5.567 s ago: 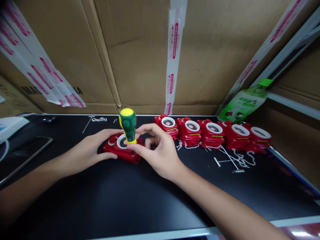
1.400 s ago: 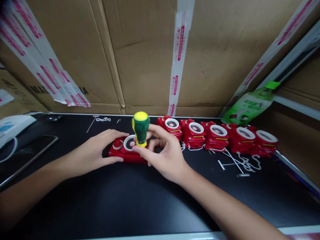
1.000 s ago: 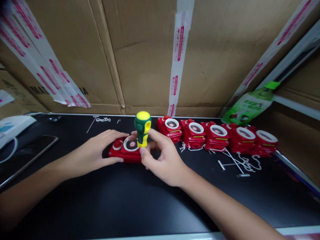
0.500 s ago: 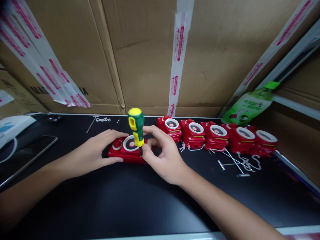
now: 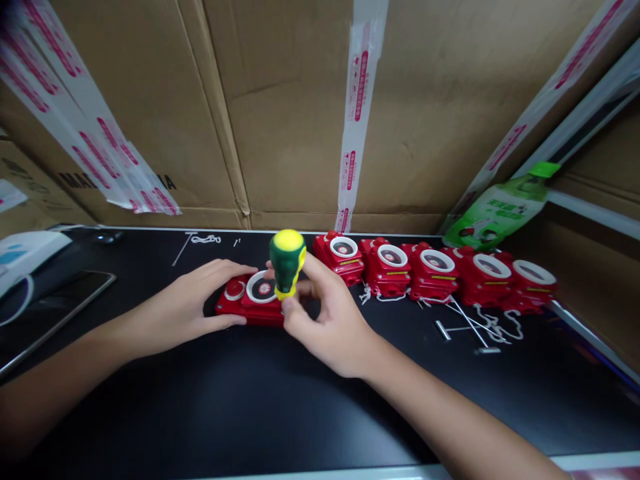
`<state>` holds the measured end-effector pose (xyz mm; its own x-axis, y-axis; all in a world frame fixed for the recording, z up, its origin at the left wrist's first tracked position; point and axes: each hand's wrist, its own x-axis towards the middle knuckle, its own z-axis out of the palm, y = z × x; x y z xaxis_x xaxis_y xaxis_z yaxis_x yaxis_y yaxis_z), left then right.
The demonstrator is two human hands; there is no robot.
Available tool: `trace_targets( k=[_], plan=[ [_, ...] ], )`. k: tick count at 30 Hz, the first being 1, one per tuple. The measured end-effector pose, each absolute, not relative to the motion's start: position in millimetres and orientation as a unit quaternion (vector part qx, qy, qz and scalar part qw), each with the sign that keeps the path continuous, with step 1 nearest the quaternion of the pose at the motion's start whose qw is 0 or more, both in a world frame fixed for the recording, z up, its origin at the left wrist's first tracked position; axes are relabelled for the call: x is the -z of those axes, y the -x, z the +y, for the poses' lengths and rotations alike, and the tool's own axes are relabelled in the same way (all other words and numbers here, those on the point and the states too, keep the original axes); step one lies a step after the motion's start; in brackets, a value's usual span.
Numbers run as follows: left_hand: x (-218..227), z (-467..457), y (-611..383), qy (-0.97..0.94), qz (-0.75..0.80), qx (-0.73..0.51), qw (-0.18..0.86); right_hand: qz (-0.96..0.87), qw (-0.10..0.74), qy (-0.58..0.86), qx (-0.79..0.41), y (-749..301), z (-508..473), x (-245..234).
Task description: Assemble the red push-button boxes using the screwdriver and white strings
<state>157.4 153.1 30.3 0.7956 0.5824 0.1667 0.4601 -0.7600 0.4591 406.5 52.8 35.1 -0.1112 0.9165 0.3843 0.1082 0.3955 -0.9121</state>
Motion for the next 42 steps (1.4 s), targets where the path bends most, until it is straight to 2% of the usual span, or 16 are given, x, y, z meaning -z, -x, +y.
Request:
trace_targets(
  k=[3, 10, 15, 20, 25, 30, 35, 42],
  plan=[
    [-30, 153, -157, -0.927, 0.275, -0.158, 0.198, -0.636, 0.54, 0.432, -0.341, -408, 57, -32],
    [-31, 153, -158, -0.927, 0.28, -0.151, 0.2, -0.639, 0.541, 0.395, -0.379, -410, 55, -37],
    [-30, 153, -157, -0.927, 0.279, -0.156, 0.198, -0.616, 0.545, 0.438, -0.362, -408, 56, -37],
    [-30, 152, -157, -0.926, 0.283, -0.151, 0.201, -0.638, 0.549, 0.38, -0.383, -413, 55, -37],
    [-30, 152, -158, -0.928, 0.276, -0.154, 0.196, -0.641, 0.543, 0.438, -0.321, -414, 56, -37],
    [-31, 152, -158, -0.929, 0.279, -0.147, 0.194, -0.632, 0.543, 0.403, -0.378, -413, 56, -41],
    [-32, 152, -158, -0.927, 0.28, -0.147, 0.199, -0.645, 0.523, 0.434, -0.35, -413, 55, -42],
    [-30, 152, -157, -0.931, 0.273, -0.151, 0.192, -0.59, 0.53, 0.404, -0.456, -414, 55, -43]
  ],
)
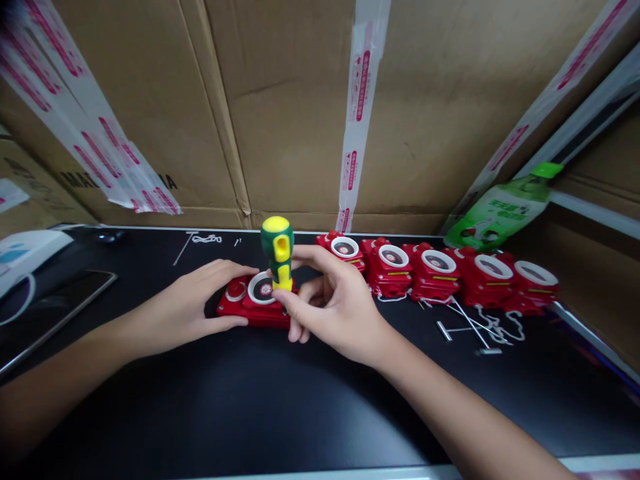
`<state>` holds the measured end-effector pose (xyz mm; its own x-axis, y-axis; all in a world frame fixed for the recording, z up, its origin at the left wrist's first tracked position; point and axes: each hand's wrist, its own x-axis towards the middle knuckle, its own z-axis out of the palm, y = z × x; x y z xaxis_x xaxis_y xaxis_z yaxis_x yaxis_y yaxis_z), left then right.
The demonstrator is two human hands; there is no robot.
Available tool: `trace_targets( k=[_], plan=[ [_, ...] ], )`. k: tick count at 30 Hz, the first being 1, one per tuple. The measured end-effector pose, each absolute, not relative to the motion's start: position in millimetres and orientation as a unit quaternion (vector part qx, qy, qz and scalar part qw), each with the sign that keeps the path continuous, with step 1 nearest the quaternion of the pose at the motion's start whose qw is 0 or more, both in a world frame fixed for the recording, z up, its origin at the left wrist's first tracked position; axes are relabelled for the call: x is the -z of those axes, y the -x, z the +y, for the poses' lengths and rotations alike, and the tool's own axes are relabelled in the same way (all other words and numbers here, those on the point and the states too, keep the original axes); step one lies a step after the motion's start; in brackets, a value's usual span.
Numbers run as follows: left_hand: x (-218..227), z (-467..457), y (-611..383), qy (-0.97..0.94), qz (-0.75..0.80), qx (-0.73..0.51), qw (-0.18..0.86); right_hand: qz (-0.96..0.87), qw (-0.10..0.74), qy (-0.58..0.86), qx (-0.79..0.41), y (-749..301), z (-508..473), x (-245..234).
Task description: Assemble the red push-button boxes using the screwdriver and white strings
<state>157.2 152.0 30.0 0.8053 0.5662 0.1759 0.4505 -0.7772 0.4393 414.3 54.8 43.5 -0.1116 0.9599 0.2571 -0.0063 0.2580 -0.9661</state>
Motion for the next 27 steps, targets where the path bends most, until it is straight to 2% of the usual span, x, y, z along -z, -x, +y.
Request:
trace_targets(
  k=[5, 11, 19, 27],
  plan=[
    [-30.1, 151.8, -157.5, -0.931, 0.271, -0.154, 0.188, -0.63, 0.496, 0.417, -0.428, -414.7, 55.7, -43.4],
    [-30.0, 152.6, -157.4, -0.932, 0.27, -0.152, 0.19, -0.611, 0.555, 0.399, -0.399, -417.3, 58.6, -37.0],
    [-30.7, 151.9, -157.4, -0.932, 0.271, -0.148, 0.188, -0.635, 0.549, 0.396, -0.372, -418.6, 54.5, -40.6],
    [-32.3, 149.8, -156.8, -0.934, 0.269, -0.151, 0.18, -0.534, 0.659, 0.354, -0.393, -421.9, 59.9, -42.2]
  ],
)
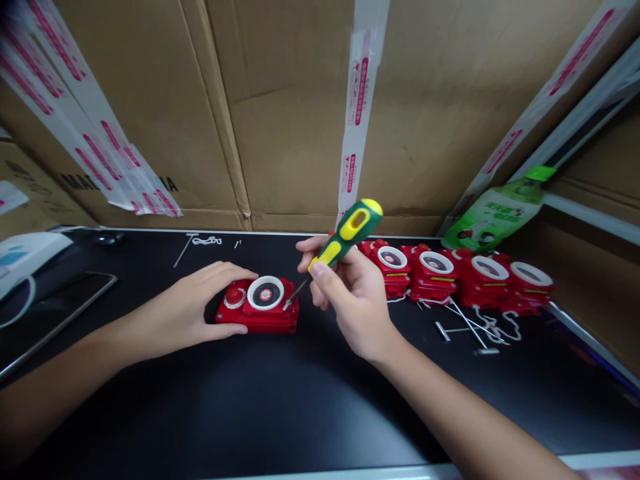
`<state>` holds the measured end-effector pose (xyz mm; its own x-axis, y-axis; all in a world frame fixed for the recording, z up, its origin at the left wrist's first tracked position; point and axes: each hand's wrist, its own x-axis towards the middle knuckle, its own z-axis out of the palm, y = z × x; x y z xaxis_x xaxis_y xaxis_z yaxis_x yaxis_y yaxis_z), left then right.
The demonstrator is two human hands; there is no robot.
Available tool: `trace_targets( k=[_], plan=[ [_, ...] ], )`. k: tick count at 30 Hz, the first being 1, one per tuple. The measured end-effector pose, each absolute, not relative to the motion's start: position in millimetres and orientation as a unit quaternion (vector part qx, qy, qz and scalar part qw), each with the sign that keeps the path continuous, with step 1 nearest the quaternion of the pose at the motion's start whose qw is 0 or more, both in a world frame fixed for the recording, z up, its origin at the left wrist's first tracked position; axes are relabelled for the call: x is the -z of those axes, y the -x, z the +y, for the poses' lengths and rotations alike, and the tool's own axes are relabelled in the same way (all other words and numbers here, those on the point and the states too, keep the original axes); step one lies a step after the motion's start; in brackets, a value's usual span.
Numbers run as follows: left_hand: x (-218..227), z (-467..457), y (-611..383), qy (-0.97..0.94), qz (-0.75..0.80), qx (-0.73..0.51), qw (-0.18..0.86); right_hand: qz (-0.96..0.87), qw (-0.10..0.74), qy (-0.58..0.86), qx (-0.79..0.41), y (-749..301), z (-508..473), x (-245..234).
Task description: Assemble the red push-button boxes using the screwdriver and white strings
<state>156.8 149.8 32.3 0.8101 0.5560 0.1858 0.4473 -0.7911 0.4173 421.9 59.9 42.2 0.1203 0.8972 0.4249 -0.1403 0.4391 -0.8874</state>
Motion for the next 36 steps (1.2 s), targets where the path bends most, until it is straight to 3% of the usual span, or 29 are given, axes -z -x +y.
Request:
trace_targets(
  k=[8, 13, 24, 30, 36],
  plan=[
    [-37, 141, -160, -0.927, 0.216, -0.271, 0.14, -0.433, 0.662, 0.296, -0.536, -413, 62, -42],
    [-37, 136, -161, -0.906, 0.198, -0.349, 0.136, -0.424, 0.65, 0.28, -0.565, -407, 58, -41],
    [-41, 134, -165, -0.897, 0.205, -0.372, 0.123, -0.439, 0.634, 0.312, -0.555, -400, 57, -40],
    [-45, 171, -143, -0.839, 0.308, -0.448, 0.022, -0.367, 0.78, 0.342, -0.375, -428, 62, -59],
    [-25, 229, -113, -0.785, 0.447, -0.426, -0.05, -0.301, 0.8, 0.339, -0.392, -436, 75, -60]
  ],
)
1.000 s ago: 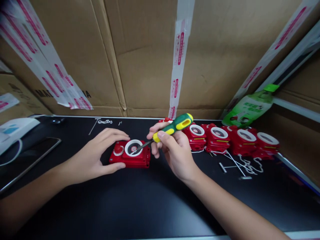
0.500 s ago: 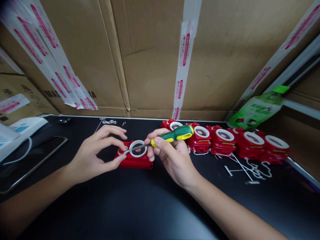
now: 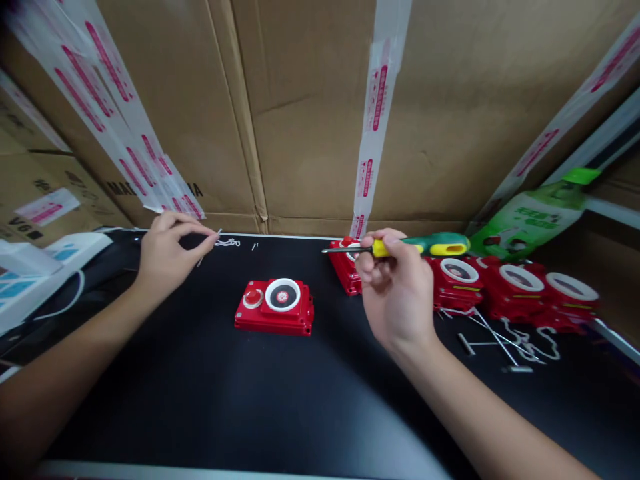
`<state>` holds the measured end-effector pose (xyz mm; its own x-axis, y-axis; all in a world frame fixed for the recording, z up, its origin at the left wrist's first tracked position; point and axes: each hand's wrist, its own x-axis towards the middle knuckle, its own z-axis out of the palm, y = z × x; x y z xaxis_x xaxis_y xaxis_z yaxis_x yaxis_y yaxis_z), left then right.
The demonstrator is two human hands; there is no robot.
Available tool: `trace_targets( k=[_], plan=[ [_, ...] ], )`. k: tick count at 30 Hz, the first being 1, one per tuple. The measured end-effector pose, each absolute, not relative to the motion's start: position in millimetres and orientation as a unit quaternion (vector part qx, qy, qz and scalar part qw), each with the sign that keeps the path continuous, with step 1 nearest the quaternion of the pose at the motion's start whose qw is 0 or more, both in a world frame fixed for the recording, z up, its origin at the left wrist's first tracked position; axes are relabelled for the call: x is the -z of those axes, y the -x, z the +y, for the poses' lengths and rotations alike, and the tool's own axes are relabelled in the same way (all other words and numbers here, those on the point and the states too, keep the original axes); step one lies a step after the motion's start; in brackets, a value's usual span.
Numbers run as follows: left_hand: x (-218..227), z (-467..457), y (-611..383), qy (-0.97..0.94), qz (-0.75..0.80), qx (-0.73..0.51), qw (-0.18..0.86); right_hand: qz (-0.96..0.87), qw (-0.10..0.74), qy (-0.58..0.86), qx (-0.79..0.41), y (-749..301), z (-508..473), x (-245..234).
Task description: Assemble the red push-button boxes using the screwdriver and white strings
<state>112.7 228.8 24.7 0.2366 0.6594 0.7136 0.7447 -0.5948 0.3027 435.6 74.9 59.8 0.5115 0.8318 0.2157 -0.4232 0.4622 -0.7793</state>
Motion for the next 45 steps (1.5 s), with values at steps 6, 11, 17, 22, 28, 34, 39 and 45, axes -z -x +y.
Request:
trace_targets(
  k=[6, 11, 17, 22, 28, 34, 39, 45],
  plan=[
    [-14, 240, -111, 0.779, -0.476, 0.408, -0.007, -0.334, 0.775, 0.365, -0.393, -428, 75, -52],
    [-28, 229, -112, 0.799, -0.458, 0.383, -0.069, -0.35, 0.76, 0.361, -0.412, -432, 73, -56],
    [-27, 205, -130, 0.876, -0.361, 0.245, -0.205, -0.462, 0.598, 0.506, -0.415, -432, 72, -55],
    [-22, 196, -137, 0.861, -0.324, 0.189, -0.343, -0.544, 0.406, 0.57, -0.462, -432, 69, -55],
    [-32, 194, -135, 0.814, -0.358, 0.174, -0.422, -0.59, 0.415, 0.609, -0.33, -443, 75, -58],
    [-31, 195, -125, 0.839, -0.321, 0.094, -0.429, -0.678, 0.293, 0.512, -0.438, -435, 70, -55],
    [-25, 194, -116, 0.832, -0.297, 0.041, -0.467, -0.584, 0.344, 0.537, -0.503, -422, 64, -43],
    [-27, 185, -127, 0.883, -0.254, 0.129, -0.373, -0.615, 0.366, 0.563, -0.412, -426, 67, -45]
  ],
)
